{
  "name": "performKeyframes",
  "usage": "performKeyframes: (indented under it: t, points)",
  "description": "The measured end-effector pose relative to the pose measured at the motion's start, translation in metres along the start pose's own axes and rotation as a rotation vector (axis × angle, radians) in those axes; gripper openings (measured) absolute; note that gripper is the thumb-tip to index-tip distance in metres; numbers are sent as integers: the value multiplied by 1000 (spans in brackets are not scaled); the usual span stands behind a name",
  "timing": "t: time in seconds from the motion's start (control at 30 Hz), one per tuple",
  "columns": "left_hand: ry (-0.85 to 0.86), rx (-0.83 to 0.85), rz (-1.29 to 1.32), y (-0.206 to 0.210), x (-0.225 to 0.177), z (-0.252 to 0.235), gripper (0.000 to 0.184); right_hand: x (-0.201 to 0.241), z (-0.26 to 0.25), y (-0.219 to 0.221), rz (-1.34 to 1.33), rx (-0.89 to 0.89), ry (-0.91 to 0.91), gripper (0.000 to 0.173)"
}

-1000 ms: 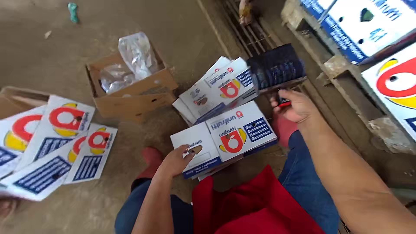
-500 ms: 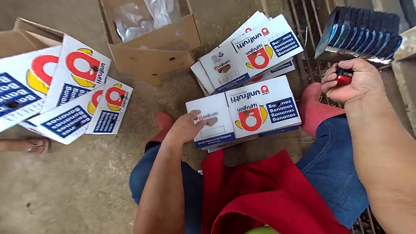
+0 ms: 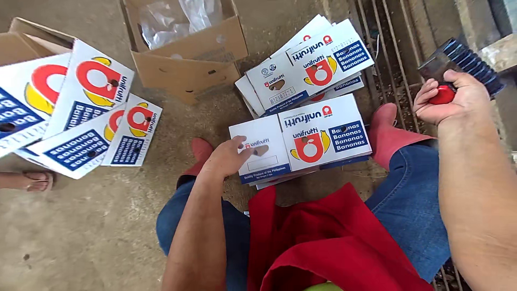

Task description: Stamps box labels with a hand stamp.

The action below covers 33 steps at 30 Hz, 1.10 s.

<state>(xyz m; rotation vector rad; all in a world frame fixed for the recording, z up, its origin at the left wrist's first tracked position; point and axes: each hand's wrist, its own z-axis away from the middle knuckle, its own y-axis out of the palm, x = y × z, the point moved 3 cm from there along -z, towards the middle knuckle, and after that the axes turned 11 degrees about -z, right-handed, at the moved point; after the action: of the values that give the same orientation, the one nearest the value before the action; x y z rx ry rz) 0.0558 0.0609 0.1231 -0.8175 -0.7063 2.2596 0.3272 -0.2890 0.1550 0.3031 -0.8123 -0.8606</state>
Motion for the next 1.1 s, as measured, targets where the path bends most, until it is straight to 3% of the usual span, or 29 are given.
performKeyframes:
  t: [1.1]
  points:
    - [-17, 9, 25, -1, -3, 0, 48, 2, -3, 0, -8, -11, -20, 9]
